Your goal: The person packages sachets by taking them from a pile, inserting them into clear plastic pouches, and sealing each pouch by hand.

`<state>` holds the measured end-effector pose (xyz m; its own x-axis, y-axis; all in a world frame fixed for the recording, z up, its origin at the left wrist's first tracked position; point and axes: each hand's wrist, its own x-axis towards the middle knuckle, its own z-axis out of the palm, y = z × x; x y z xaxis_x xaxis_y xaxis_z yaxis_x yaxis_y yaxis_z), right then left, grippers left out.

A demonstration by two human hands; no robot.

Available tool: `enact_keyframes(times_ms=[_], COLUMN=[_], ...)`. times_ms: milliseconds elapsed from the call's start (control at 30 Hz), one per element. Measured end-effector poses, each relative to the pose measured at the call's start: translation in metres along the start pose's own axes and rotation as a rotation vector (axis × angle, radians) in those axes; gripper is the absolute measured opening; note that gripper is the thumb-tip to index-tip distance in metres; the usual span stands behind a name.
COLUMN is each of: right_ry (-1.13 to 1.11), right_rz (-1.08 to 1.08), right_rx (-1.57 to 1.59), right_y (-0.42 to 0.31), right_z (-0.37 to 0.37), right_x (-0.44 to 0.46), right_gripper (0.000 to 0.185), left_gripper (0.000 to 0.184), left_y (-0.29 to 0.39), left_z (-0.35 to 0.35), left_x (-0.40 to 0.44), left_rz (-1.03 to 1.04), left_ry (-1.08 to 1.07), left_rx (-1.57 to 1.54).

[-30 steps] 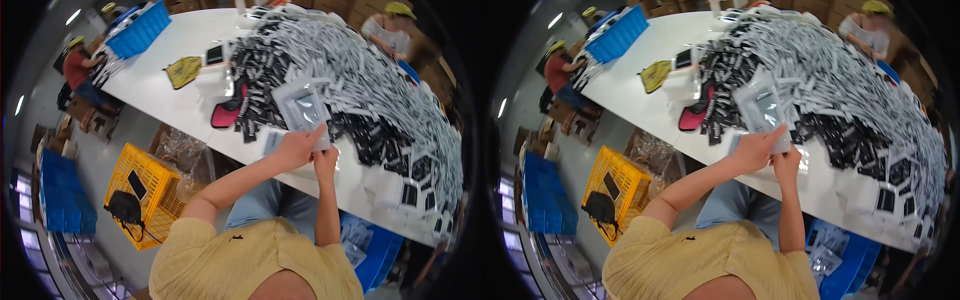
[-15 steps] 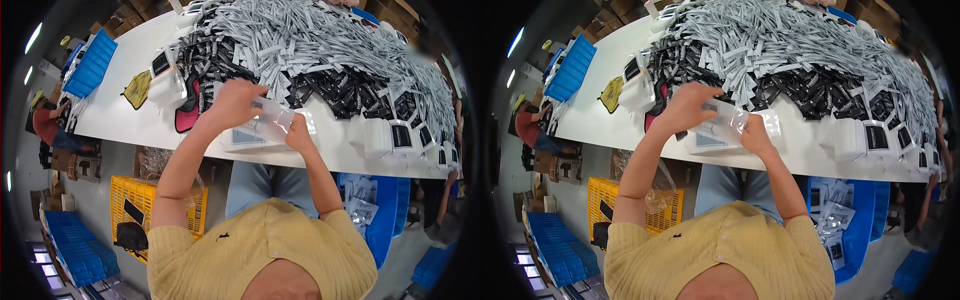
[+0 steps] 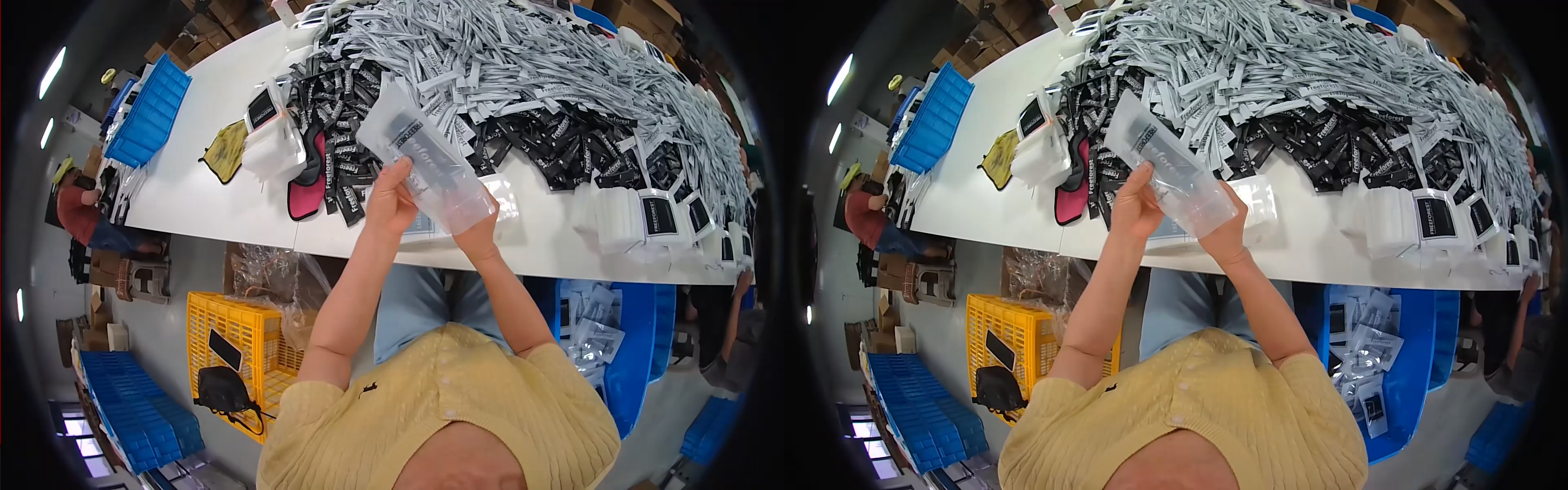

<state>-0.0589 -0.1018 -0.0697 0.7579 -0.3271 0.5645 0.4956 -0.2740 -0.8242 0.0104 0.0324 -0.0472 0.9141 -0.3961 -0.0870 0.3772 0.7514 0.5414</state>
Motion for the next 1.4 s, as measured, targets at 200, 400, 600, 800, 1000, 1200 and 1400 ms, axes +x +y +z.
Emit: enact_keyframes(times_ms=[200, 400, 600, 800, 1000, 1200, 1400], right_ry=[-0.099, -0.159, -0.401, -0.623, -0.494, -0.543, -0.565], right_rz=[0.255, 0.205, 0.409, 0.300, 0.622, 0.227, 0.231], right_rx=[0.241, 0.218, 0.286, 0.190, 0.349, -0.073, -0.112], right_y=[0.006, -0.009, -0.018, -0.007, -0.032, -0.030, -0.034], right_z=[-0.006, -0.005, -0.032, -0.021, -0.036, -0.030, -0.030], right_x=[0.002, -0.001, 0.002, 0.011, 0.019, 0.014, 0.010], right_gripper=[0.015, 0.007, 0.015, 0.019, 0.019, 0.022, 0.021], left_gripper=[0.027, 0.023, 0.050, 0.044, 0.015, 0.020, 0.017], left_y=[-0.006, 0.009, 0.066, 0.069, 0.070, 0.032, 0.026], left_z=[0.009, -0.001, -0.017, 0.066, 0.043, 0.022, 0.003], left_x=[-0.012, 0.006, 0.010, -0.030, -0.020, -0.033, -0.037], left_rz=[0.231, 0.275, 0.643, 0.444, -0.038, -0.097, -0.085], left_ry=[0.018, 0.221, 0.189, -0.608, -0.360, -0.300, -0.203], left_rx=[0.720, 0.366, 1.199, 2.028, 1.726, 1.316, 1.262])
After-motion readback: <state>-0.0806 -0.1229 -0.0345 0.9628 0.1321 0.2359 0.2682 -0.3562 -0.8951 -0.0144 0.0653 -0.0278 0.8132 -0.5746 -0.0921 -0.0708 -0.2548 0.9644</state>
